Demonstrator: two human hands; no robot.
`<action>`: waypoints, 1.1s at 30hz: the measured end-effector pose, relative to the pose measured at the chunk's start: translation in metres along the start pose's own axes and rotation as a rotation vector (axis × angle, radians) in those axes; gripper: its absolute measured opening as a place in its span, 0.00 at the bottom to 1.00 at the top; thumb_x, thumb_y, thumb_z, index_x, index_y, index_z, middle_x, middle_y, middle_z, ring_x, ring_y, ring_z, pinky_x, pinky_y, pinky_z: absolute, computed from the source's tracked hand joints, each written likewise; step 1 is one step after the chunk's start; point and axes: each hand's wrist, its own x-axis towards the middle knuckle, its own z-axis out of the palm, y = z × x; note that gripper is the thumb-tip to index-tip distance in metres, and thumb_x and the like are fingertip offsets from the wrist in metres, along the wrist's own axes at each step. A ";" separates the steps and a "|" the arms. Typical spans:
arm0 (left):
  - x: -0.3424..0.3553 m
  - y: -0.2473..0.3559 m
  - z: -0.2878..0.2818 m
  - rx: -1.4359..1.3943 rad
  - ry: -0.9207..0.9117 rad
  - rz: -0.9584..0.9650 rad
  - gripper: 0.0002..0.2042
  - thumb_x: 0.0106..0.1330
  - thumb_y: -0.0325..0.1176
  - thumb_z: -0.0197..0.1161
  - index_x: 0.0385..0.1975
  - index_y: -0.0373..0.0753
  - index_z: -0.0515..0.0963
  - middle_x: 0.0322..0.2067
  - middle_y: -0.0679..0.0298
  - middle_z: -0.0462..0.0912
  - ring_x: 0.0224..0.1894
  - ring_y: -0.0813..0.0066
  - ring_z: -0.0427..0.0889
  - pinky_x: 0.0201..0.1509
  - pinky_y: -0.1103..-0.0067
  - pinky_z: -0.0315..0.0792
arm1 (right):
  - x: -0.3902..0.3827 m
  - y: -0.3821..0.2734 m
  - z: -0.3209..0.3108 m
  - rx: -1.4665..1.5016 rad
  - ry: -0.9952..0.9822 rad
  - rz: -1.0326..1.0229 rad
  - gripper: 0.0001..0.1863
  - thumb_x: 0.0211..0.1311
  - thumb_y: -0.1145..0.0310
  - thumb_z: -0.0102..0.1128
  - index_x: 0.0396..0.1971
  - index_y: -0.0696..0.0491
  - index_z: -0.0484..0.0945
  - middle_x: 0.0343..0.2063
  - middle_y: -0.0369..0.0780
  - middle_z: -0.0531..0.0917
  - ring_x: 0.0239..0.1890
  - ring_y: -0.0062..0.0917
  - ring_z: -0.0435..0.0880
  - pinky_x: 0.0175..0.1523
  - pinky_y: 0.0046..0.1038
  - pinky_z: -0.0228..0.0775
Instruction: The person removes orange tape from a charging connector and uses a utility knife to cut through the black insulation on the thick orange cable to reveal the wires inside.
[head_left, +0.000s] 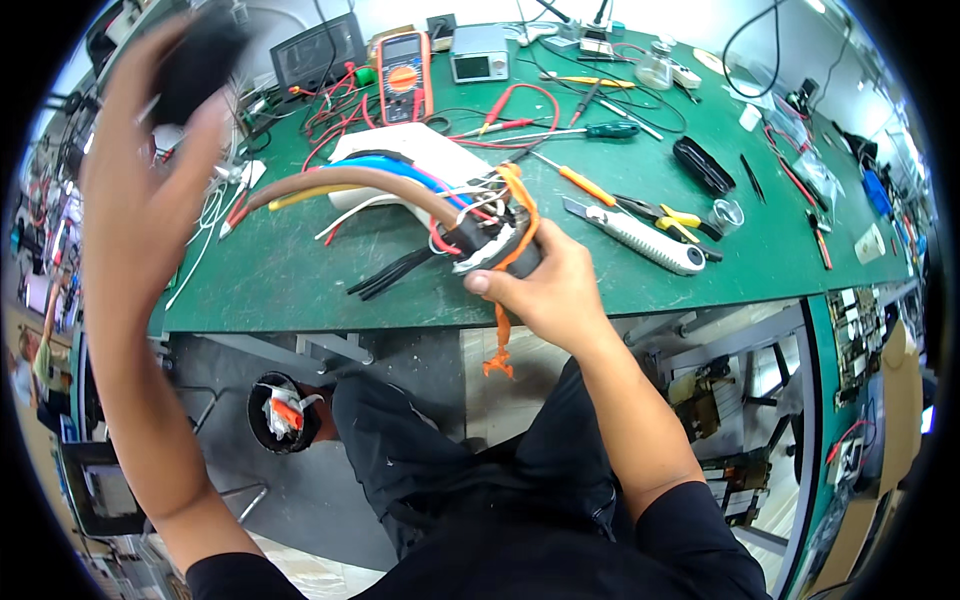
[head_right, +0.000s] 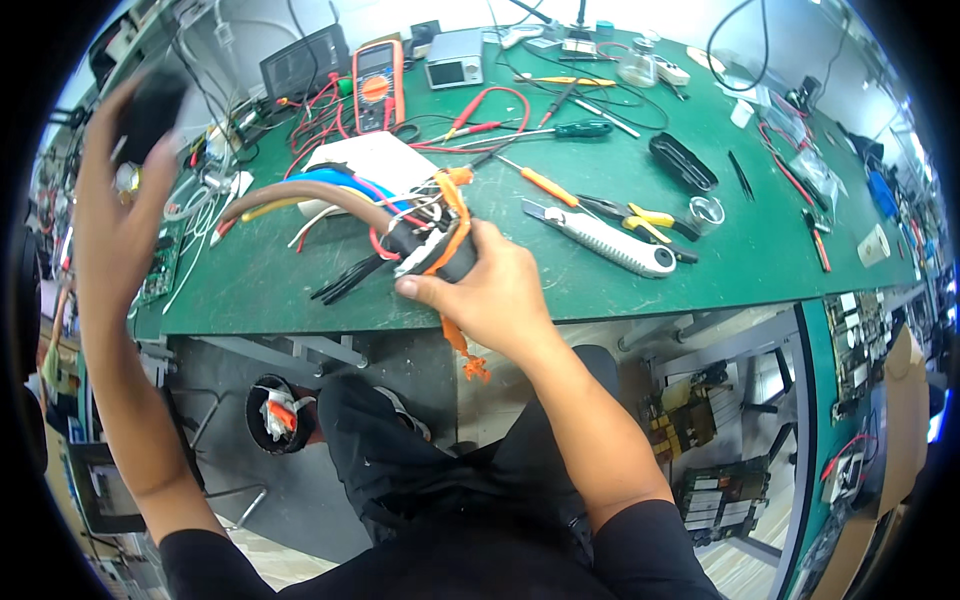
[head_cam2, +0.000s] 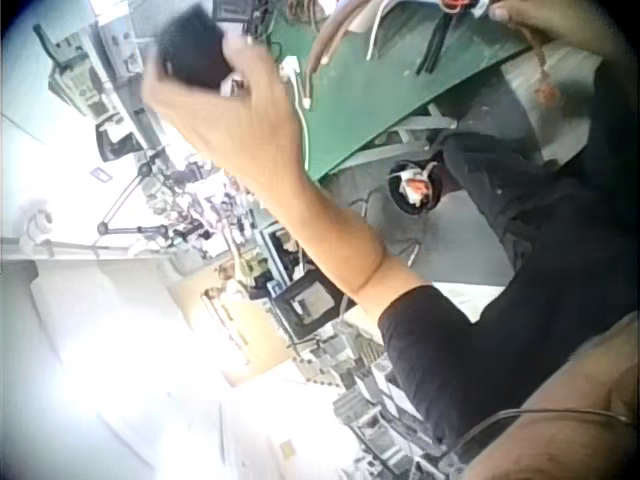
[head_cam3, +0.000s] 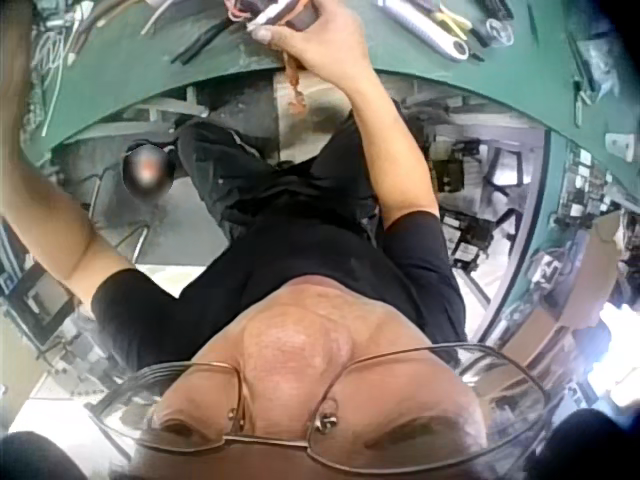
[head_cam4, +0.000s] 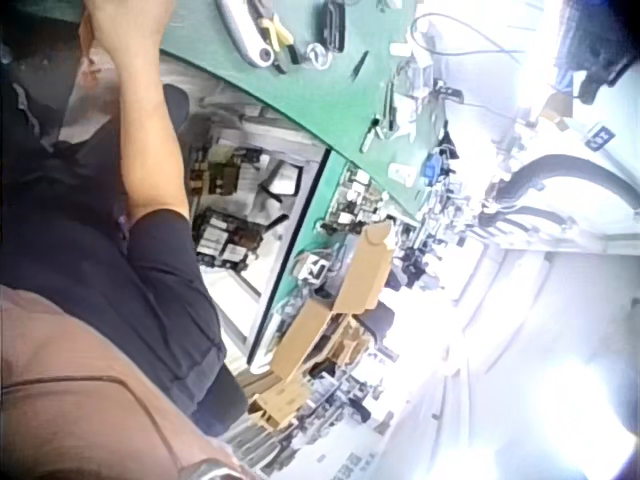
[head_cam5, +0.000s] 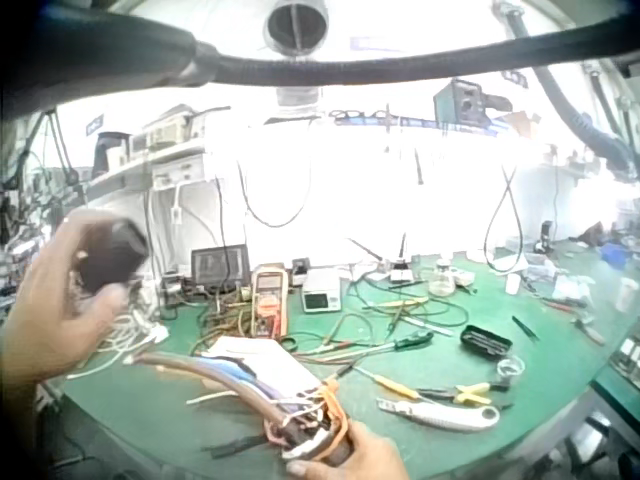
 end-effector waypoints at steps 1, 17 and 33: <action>-0.036 -0.025 -0.019 0.156 0.047 -0.119 0.23 0.66 0.35 0.61 0.59 0.34 0.68 0.52 0.51 0.78 0.53 0.62 0.78 0.60 0.71 0.68 | -0.001 0.001 0.001 -0.017 0.000 -0.010 0.35 0.38 0.56 0.81 0.42 0.63 0.77 0.34 0.48 0.85 0.38 0.35 0.86 0.45 0.31 0.75; -0.552 -0.204 0.044 0.430 -0.365 -1.292 0.53 0.57 0.55 0.68 0.71 0.31 0.42 0.69 0.39 0.49 0.70 0.43 0.52 0.71 0.61 0.54 | -0.006 -0.004 0.012 0.106 -0.032 -0.076 0.26 0.46 0.61 0.78 0.39 0.61 0.77 0.32 0.38 0.83 0.35 0.18 0.80 0.42 0.23 0.75; -0.156 -0.007 0.079 -0.023 0.006 -0.045 0.36 0.56 0.47 0.69 0.63 0.37 0.66 0.65 0.50 0.61 0.69 0.52 0.57 0.70 0.60 0.50 | -0.011 -0.001 0.012 -0.141 -0.017 -0.165 0.40 0.34 0.56 0.83 0.48 0.62 0.75 0.38 0.46 0.85 0.43 0.29 0.84 0.49 0.29 0.74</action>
